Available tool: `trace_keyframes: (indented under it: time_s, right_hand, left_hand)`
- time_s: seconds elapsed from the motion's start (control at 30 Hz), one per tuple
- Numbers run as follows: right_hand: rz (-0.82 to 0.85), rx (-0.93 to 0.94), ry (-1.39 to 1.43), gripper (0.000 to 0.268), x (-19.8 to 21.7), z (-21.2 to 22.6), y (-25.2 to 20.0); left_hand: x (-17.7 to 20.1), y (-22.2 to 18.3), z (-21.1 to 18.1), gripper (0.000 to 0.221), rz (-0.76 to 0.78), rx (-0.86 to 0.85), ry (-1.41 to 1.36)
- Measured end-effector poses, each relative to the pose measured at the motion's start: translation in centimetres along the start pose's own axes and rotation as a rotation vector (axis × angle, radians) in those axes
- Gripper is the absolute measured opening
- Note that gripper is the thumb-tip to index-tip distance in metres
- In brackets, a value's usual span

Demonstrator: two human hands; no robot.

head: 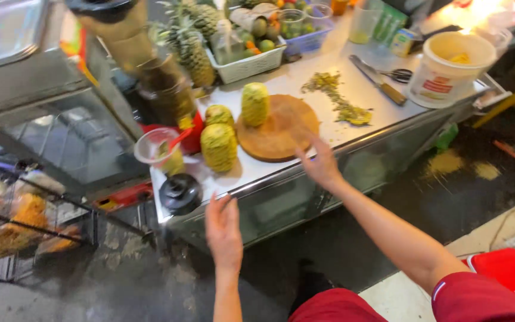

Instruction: Cleaning pineapple peels from a counter, washing a bowl, and sorting produce in a bakery prep area.

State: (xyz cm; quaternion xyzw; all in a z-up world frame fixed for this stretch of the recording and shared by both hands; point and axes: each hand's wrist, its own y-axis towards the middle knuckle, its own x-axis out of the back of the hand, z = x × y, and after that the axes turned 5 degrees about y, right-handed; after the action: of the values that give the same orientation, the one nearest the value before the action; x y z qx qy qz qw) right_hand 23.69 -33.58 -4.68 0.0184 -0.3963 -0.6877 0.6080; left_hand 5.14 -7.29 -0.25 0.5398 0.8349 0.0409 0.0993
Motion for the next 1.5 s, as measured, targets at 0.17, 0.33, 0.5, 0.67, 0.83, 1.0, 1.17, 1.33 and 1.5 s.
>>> trace_keyframes:
  time_s: [0.17,0.33,0.5,0.67,0.83,1.0,1.17,1.33,1.5]
  right_hand:
    - [-0.063,-0.233,-0.447,0.082,7.5,-13.6,4.9]
    - [0.145,-0.483,-0.447,0.113,10.1,-21.7,9.0]
    - [0.312,-0.48,-0.431,0.117,9.3,-23.4,13.1]
    - [0.376,-0.402,-0.374,0.108,7.0,-27.0,16.2]
    - [0.166,-0.142,-0.147,0.074,7.5,-30.7,16.9]
    - [-0.015,-0.24,-0.508,0.059,14.3,-28.2,19.3]
    - [0.113,-0.605,-0.635,0.061,16.3,-30.6,20.3]
    - [0.085,-0.364,-0.613,0.042,16.2,-30.8,21.1]
    - [0.031,-0.405,-0.596,0.045,14.8,-32.9,23.9]
  left_hand:
    - [-16.8,2.0,3.2,0.066,0.2,0.056,0.319]
    - [-33.5,4.2,11.4,0.076,0.192,-0.226,0.599]
    - [-42.7,7.6,15.5,0.086,0.141,-0.05,0.92]
    - [-47.3,14.1,19.4,0.081,0.043,0.065,0.929]
    - [-47.2,18.0,19.5,0.082,0.192,-0.014,0.75]
    - [-47.2,18.4,19.5,0.078,0.185,-0.047,0.754]
    - [-47.3,18.7,17.5,0.073,0.229,-0.027,0.772]
    - [-47.4,19.1,17.4,0.072,0.252,-0.07,0.777]
    - [-47.2,19.0,17.3,0.069,0.261,-0.137,0.775]
